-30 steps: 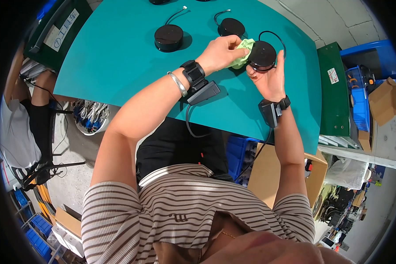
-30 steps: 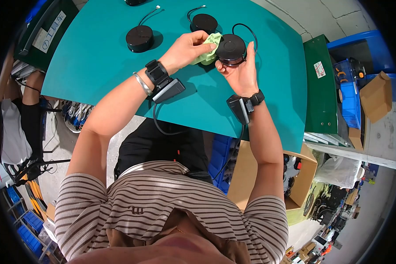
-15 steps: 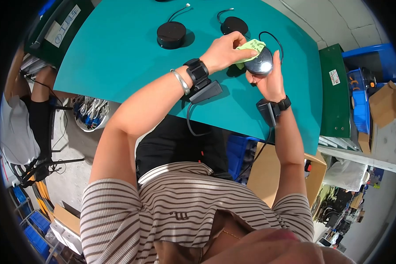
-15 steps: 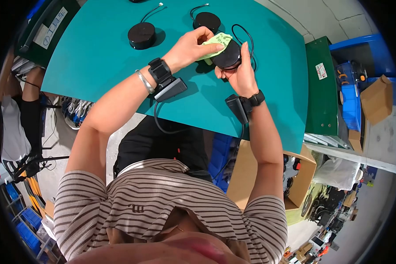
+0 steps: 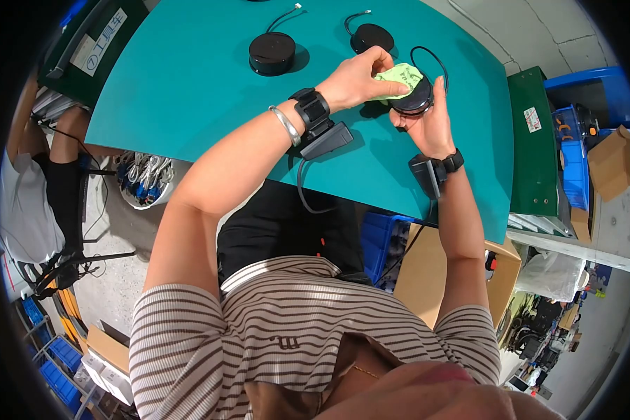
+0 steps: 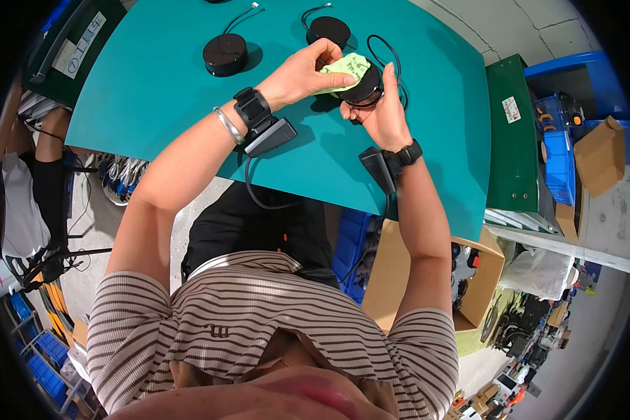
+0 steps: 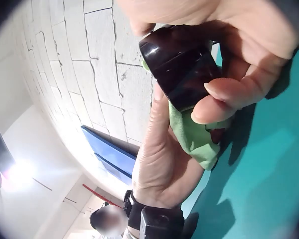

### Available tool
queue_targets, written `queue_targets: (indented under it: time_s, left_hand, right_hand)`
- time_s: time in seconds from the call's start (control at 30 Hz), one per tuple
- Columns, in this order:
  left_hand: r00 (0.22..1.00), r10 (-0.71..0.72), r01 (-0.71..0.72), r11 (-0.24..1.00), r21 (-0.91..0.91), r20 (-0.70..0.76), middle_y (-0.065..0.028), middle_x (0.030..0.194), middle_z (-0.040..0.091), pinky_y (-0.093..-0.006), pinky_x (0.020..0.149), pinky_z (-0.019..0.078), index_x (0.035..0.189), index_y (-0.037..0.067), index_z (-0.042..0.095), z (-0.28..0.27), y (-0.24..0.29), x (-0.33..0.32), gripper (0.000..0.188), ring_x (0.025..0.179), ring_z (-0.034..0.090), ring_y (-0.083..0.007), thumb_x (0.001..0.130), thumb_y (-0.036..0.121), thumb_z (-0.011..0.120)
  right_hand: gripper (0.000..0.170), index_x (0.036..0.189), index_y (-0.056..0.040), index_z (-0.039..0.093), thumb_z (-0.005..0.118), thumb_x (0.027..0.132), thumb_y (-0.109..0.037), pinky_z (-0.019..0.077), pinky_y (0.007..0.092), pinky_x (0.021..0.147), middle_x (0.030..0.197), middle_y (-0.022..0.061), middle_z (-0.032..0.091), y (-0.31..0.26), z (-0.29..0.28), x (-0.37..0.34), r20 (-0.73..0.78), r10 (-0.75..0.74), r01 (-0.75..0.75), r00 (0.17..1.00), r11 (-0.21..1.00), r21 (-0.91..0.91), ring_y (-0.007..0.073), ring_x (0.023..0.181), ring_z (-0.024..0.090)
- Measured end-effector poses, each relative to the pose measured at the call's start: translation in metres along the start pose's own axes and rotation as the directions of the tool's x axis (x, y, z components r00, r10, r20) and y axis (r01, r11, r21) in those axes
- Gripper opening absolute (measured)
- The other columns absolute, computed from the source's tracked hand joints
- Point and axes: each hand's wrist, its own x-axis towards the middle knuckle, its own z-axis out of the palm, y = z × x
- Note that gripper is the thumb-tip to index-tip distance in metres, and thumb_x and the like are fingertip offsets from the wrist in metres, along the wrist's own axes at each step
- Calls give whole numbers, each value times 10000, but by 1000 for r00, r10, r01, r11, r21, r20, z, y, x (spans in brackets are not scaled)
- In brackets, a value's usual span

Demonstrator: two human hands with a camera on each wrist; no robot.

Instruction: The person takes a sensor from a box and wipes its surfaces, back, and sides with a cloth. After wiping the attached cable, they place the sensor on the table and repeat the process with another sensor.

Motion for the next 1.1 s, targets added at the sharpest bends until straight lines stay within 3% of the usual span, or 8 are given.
queue_targets:
  time_s: [0.07,0.23,0.33,0.57,0.63,0.77,0.93,1.1]
  left_hand:
    - [1000,-30,30,998,50,4,-9,882,532,-248,707,441,1024,52,516,1,1,0,469,804,499,-92,804,393,752]
    - [996,-14,22,996,88,-87,-136,965,608,-337,807,482,1044,4,529,4,1,0,636,901,597,-230,757,532,734]
    - [993,88,-66,964,258,-76,-94,996,604,-295,803,469,1153,13,521,7,-3,1,596,898,575,-167,836,493,679]
    - [996,-46,59,982,179,-77,-83,1009,617,-286,825,463,1145,14,562,1,8,-2,518,926,585,-170,936,487,524]
    - [988,-79,84,996,33,-133,-86,986,619,-284,831,462,1166,39,590,2,13,-5,503,935,583,-169,957,482,475]
    - [982,3,5,999,44,-189,-93,1010,607,-282,836,458,1212,59,594,1,10,-4,472,931,575,-164,956,444,498]
    - [988,149,-145,986,87,-43,-65,1151,564,-303,894,449,1232,98,602,2,16,-7,380,1063,540,-182,911,300,611]
    - [954,300,-299,936,184,21,-73,1202,546,-338,935,452,1186,105,635,4,17,-6,376,1111,528,-213,844,250,694]
  right_hand:
    - [705,1118,-44,555,187,966,-626,441,263,581,842,59,609,1,-2,0,19,-3,4,1000,1000,-22,158,641,562]
    - [678,1129,-44,536,200,972,-612,447,256,621,886,54,605,4,-5,1,96,-25,34,995,995,-95,153,683,580]
    - [669,1151,-41,521,212,974,-607,454,257,655,942,51,601,4,1,-2,20,-21,24,1000,991,-133,155,720,584]
    - [486,1183,-38,515,351,1004,-460,464,270,679,1002,66,604,6,-1,1,89,-70,76,994,995,-69,160,774,585]
    - [408,1188,-41,514,401,1001,-386,465,268,689,1008,65,602,7,-6,3,134,-45,49,990,998,-32,163,789,581]
    - [455,1189,-38,510,390,1000,-434,466,270,689,1003,59,599,-3,-3,0,128,-16,2,992,995,104,165,785,579]
    - [601,1195,-74,475,280,970,-596,463,272,632,937,53,574,-6,1,-1,46,11,-16,999,993,119,156,705,551]
    - [633,1163,-75,471,216,965,-619,458,257,621,883,54,554,-2,2,-4,58,70,-68,996,997,-23,139,671,535]
